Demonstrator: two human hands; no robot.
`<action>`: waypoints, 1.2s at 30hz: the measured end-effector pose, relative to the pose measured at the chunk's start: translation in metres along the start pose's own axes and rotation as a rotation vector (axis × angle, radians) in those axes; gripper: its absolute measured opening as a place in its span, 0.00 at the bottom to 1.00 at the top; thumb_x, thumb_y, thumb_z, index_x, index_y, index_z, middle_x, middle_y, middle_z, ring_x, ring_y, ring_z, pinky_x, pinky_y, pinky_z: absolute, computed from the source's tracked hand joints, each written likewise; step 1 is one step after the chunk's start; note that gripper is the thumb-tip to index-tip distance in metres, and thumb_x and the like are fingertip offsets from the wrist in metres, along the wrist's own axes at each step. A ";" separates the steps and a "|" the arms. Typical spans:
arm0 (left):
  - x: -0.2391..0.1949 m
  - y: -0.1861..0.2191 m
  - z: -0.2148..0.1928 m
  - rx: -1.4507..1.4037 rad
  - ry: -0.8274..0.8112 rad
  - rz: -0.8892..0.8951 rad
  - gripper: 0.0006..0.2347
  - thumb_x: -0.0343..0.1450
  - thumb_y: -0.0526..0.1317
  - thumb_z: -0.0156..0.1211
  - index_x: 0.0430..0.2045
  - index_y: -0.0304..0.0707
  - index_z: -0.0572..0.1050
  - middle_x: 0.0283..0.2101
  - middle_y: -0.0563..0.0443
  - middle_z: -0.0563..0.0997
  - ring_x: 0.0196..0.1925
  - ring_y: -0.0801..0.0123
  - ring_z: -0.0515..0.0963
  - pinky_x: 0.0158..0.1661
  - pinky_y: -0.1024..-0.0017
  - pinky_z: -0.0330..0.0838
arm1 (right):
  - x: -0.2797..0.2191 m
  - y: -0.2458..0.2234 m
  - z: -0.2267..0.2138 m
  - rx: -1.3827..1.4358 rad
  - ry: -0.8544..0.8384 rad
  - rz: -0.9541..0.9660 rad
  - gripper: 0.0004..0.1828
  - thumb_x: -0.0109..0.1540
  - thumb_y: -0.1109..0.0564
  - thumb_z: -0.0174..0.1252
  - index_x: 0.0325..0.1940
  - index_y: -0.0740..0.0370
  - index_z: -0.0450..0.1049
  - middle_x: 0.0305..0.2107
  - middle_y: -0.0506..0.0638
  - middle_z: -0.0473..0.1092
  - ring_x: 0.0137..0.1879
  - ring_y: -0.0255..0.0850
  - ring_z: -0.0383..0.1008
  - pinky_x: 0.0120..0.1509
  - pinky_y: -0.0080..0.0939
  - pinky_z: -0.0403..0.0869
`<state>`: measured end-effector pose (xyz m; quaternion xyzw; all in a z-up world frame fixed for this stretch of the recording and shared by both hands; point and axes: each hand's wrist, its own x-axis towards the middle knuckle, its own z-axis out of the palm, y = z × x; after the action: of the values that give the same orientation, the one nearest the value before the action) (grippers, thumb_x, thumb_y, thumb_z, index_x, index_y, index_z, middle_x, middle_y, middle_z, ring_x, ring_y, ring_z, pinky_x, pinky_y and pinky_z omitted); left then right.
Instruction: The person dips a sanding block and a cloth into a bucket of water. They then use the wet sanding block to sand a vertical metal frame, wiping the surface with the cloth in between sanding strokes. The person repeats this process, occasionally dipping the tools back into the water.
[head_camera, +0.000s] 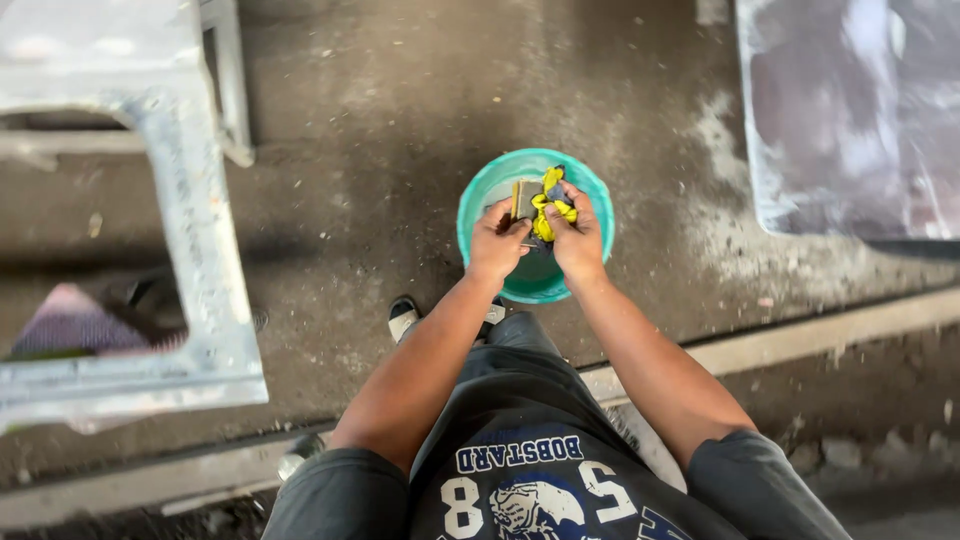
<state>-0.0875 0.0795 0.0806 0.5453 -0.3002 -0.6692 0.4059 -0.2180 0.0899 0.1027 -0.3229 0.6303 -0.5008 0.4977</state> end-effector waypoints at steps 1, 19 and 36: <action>-0.001 0.002 -0.008 -0.020 0.039 0.013 0.16 0.70 0.32 0.63 0.54 0.43 0.75 0.37 0.57 0.81 0.32 0.81 0.78 0.27 0.78 0.75 | 0.001 -0.004 0.009 -0.011 -0.044 -0.003 0.24 0.66 0.63 0.58 0.68 0.60 0.67 0.55 0.49 0.71 0.58 0.35 0.71 0.64 0.37 0.71; -0.149 0.025 -0.326 -0.396 0.767 0.313 0.15 0.71 0.30 0.58 0.53 0.35 0.75 0.36 0.55 0.81 0.31 0.80 0.77 0.28 0.77 0.72 | -0.139 0.030 0.355 -0.202 -0.860 -0.016 0.26 0.64 0.66 0.57 0.68 0.62 0.65 0.57 0.50 0.69 0.59 0.36 0.72 0.63 0.37 0.72; -0.237 -0.034 -0.502 -0.413 1.510 0.402 0.11 0.70 0.30 0.61 0.46 0.31 0.77 0.36 0.52 0.83 0.34 0.76 0.80 0.35 0.75 0.74 | -0.276 0.067 0.561 -0.448 -1.446 -0.550 0.24 0.64 0.65 0.58 0.65 0.64 0.69 0.62 0.57 0.69 0.67 0.46 0.71 0.71 0.42 0.68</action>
<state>0.4114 0.3231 0.0544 0.6997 0.0927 -0.0764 0.7042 0.4034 0.1859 0.1211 -0.8030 0.1355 -0.1340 0.5647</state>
